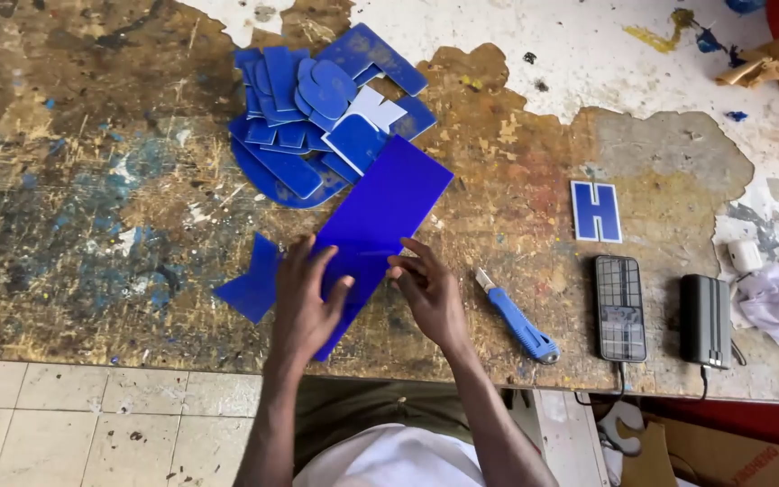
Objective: Cutting out acrylic letters from a blue sheet using a utility knife
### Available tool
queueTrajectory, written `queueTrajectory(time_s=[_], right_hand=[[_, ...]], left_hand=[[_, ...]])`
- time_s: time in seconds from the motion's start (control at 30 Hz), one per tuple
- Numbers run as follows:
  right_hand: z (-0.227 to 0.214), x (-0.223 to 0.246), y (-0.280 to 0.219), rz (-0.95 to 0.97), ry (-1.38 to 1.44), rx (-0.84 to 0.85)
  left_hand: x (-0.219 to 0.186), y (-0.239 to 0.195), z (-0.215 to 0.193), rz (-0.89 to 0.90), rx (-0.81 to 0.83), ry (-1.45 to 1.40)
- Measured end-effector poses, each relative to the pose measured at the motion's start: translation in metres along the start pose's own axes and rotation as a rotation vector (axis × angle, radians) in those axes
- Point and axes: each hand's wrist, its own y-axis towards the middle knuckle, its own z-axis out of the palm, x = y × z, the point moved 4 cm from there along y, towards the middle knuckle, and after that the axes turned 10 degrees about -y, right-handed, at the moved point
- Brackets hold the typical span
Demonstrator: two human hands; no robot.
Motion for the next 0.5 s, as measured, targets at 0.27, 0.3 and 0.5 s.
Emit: queueTrajectory(time_s=[0.27, 0.3, 0.5], right_hand=[[-0.003, -0.030, -0.014, 0.011, 0.366, -0.203], [-0.004, -0.041, -0.013, -0.005, 0.444, -0.227], [-0.010, -0.015, -0.030, -0.039, 0.325, -0.319]], left_hand=[[-0.018, 0.016, 0.006, -0.244, 0.005, -0.306], [-0.021, 0.022, 0.004, -0.357, -0.024, -0.495], [-0.012, 0.015, 0.056, -0.500, -0.254, -1.036]])
